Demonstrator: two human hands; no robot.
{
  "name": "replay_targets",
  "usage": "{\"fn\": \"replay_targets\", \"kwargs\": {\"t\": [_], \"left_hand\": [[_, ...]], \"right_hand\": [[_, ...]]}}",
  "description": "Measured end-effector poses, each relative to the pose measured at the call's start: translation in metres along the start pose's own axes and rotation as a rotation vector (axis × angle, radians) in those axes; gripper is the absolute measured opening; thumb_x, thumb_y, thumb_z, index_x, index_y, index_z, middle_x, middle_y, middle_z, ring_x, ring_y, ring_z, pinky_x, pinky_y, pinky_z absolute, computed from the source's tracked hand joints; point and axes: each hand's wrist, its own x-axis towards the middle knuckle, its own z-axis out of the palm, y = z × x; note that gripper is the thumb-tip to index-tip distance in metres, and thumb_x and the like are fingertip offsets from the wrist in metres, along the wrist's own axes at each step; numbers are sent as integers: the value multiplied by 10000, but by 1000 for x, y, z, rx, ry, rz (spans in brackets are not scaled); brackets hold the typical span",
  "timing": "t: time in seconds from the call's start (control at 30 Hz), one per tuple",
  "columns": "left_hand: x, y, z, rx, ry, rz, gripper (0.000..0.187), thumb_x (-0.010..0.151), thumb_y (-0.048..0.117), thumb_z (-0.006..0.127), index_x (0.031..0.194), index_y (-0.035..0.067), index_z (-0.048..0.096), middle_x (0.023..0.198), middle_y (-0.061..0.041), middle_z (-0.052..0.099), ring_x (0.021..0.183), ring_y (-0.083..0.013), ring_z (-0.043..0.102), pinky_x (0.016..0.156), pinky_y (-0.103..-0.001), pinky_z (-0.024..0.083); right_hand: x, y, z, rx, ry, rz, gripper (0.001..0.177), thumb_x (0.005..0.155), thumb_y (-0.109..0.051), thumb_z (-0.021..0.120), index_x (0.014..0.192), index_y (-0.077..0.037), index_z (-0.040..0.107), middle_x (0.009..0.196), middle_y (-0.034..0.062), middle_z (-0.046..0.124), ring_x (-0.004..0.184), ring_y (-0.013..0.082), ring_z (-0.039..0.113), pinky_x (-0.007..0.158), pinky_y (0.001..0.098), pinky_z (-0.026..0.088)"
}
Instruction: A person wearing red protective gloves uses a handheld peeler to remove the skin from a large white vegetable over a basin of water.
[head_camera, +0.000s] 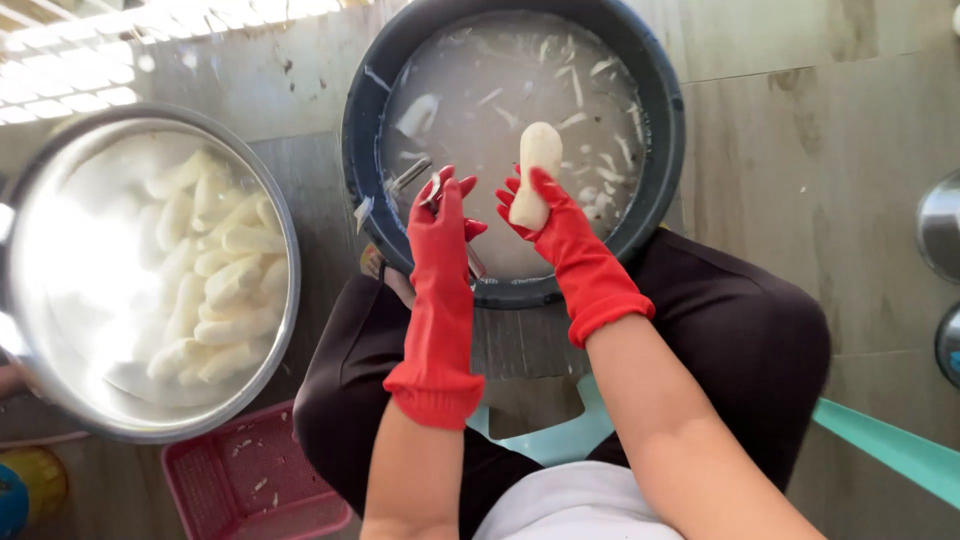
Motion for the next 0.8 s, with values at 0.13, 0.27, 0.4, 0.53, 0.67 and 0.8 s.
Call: {"fn": "replay_targets", "kwargs": {"t": [0.13,0.27,0.4,0.53,0.67,0.8], "left_hand": [[10,-12,-2,-64,124,107,348,1041,225,597,1375,130,622,1255,-150,739,538,-107,663,677,-260,652],[24,-12,4,-26,49,226,349,1063,187,596,1410,152,602,1353,-149,699,552,-112,693,663,-256,645],[39,-17,-3,-26,24,220,342,1074,171,568,1409,105,586,1360,-162,691,517,-119,681,593,-221,621],[49,-29,-15,-120,-49,194,368,1074,137,563,1434,61,567,1404,-218,646,544,-170,714,522,-222,598],[58,-40,-19,-52,-10,211,382,1066,149,584,1433,43,570,1389,-221,657,544,-186,727,598,-274,642],[61,-45,-19,-59,16,225,357,1067,129,580,1414,44,572,1423,-211,636,533,-178,719,618,-272,643]], "right_hand": [[67,13,-62,-407,178,-2,541,850,-269,867,1301,-97,624,1221,184,697,1101,395,711,946,547,589],[102,27,-100,-1290,437,-97,737,717,-476,923,1326,-164,651,1193,111,740,1135,297,709,985,432,544],[130,35,-149,-1347,480,-94,447,793,-556,882,961,-168,737,781,56,759,812,215,757,799,342,574],[143,34,-165,-1736,665,37,677,854,-625,745,1246,-104,559,1131,175,707,1100,356,699,940,500,572],[116,31,-90,-1629,534,317,758,943,-508,628,1547,-113,397,1468,96,560,1363,183,554,1103,189,474],[143,23,-125,-1098,516,331,804,952,-570,514,1581,-102,336,1424,152,509,1325,254,542,1151,311,428]]}}
